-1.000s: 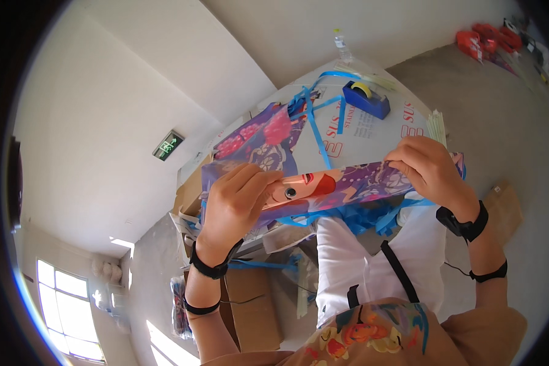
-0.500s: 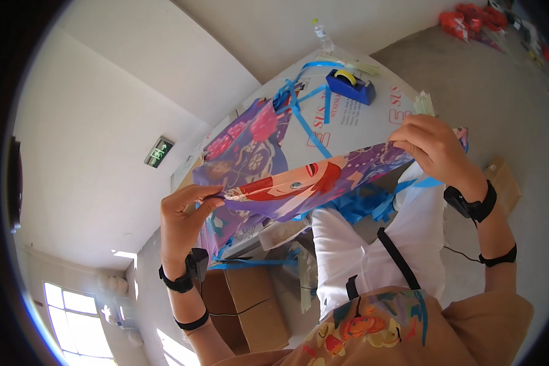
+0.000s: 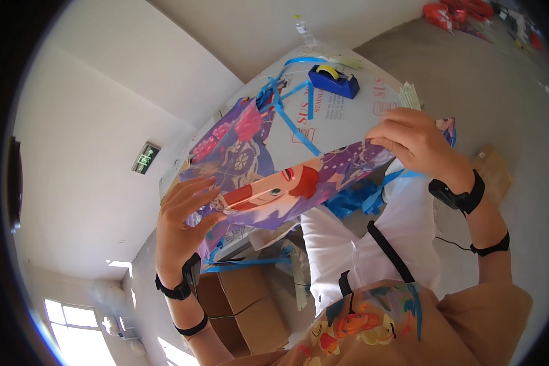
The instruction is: Assembling plastic kites by attaching blue tails using adhesive tape.
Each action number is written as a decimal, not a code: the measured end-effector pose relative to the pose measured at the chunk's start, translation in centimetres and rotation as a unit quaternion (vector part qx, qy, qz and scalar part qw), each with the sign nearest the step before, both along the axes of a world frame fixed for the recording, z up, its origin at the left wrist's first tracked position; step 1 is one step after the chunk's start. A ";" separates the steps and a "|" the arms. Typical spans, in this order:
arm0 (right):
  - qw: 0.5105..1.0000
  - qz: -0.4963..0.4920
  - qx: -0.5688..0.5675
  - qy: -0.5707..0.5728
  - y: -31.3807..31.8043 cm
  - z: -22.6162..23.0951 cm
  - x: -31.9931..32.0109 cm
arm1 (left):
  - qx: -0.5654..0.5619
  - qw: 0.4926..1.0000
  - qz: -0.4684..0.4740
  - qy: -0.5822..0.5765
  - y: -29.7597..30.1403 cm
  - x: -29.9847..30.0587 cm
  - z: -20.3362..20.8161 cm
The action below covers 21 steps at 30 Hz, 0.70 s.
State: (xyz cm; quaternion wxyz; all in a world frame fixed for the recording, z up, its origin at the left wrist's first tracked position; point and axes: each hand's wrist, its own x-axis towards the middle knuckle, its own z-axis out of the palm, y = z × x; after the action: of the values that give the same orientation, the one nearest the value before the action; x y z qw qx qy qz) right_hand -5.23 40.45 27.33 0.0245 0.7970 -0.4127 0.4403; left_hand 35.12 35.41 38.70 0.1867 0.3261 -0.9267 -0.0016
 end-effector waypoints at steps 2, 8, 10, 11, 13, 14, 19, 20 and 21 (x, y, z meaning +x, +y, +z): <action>1.000 0.021 -0.014 0.004 -0.5 0.3 0.8 | -0.007 1.000 -0.014 0.015 0.2 -2.1 -0.9; 0.999 0.035 -0.021 0.032 -1.3 0.8 1.8 | 0.004 0.998 -0.036 0.048 -0.6 -7.2 -2.7; 0.999 0.003 -0.017 0.051 -1.4 0.9 1.0 | -0.005 0.999 -0.034 0.036 -1.4 -7.7 -2.4; 0.998 -0.013 -0.008 0.066 -1.5 0.9 0.5 | -0.031 0.998 -0.036 0.030 -2.3 -7.7 -1.9; 0.995 -0.055 0.004 0.083 -2.2 1.1 -1.3 | -0.069 0.997 -0.020 0.019 -4.0 -7.5 -0.6; 0.992 -0.081 0.009 0.094 -2.7 1.2 -2.4 | -0.080 0.997 -0.001 0.015 -5.0 -7.3 0.2; 0.972 -0.167 -0.001 0.169 -5.9 1.3 -7.4 | -0.191 0.980 0.023 -0.042 -9.9 -7.5 2.8; 0.966 -0.184 0.003 0.179 -6.5 0.9 -7.9 | -0.238 0.968 0.013 -0.077 -10.6 -7.6 3.0; 0.961 -0.201 0.005 0.190 -7.2 0.6 -8.4 | -0.288 0.951 0.006 -0.114 -11.4 -7.9 3.0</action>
State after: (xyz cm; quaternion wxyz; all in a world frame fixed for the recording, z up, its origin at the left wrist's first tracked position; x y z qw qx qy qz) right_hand -13.66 33.21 27.92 0.1862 0.7669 -0.5543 0.2643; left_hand 27.26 24.04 41.71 0.1661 0.2623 -0.9008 0.3036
